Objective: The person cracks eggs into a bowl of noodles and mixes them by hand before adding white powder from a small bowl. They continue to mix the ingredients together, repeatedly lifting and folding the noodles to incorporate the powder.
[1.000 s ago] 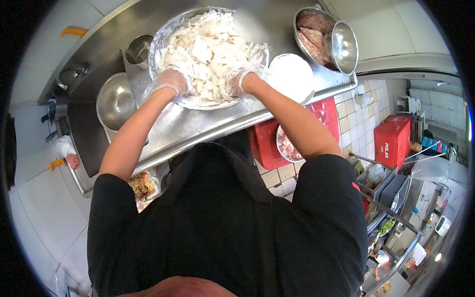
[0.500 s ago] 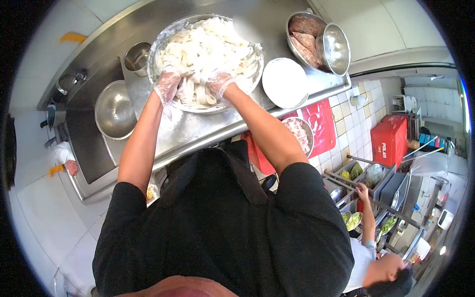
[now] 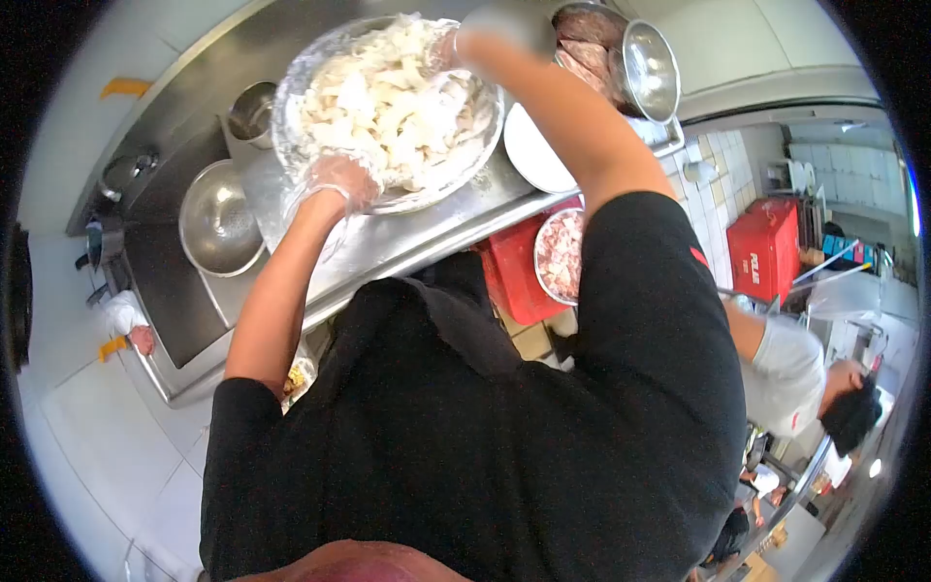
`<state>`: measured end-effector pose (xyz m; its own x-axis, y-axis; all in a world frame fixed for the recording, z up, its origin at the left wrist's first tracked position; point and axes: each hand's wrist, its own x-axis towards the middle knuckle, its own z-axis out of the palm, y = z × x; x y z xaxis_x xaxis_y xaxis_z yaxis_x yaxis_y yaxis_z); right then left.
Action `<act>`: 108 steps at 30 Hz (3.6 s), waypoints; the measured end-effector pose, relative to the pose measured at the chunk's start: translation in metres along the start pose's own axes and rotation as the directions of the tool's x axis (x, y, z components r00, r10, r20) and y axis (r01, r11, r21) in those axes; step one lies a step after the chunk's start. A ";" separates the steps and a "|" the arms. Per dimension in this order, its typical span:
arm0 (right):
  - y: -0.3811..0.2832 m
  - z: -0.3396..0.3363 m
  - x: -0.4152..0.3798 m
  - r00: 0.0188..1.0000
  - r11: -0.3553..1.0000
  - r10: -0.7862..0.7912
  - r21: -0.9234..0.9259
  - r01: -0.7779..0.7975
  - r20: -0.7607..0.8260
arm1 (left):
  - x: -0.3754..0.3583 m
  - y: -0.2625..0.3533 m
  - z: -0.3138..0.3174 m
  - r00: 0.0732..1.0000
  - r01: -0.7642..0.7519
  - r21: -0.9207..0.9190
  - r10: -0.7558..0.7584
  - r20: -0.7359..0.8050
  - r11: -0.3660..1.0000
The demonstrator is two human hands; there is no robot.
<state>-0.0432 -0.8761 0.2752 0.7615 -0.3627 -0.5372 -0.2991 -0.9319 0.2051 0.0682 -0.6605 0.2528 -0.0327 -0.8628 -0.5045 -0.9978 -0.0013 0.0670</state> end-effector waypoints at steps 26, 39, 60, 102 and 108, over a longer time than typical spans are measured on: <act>-0.036 0.103 -0.014 0.873 0.053 0.456 0.984 0.168 -0.173 | 0.100 -0.073 -0.002 0.802 -0.261 -0.479 -0.088 -0.591 0.838; -0.085 0.091 -0.044 0.958 0.874 -0.058 0.477 -0.087 0.281 | 0.055 -0.061 -0.001 0.994 -0.048 -0.264 0.073 0.085 0.963; -0.050 0.049 -0.029 0.889 0.758 0.331 0.650 -0.050 -0.318 | 0.091 -0.085 -0.007 0.843 -0.267 -0.344 0.045 -0.536 0.900; 0.002 0.016 0.040 0.987 0.935 -0.120 -0.322 0.149 0.110 | -0.012 0.006 0.001 0.999 0.013 -0.105 -0.010 0.036 0.994; 0.014 0.071 0.064 0.992 0.990 -0.125 0.069 0.126 -0.017 | 0.023 0.023 0.030 0.993 0.004 -0.285 0.030 0.114 0.959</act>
<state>-0.0399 -0.9116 0.1854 0.8024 -0.2432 -0.5449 -0.2400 -0.9676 0.0785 0.0430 -0.6647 0.2169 -0.0686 -0.7993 -0.5970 -0.9399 -0.1489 0.3074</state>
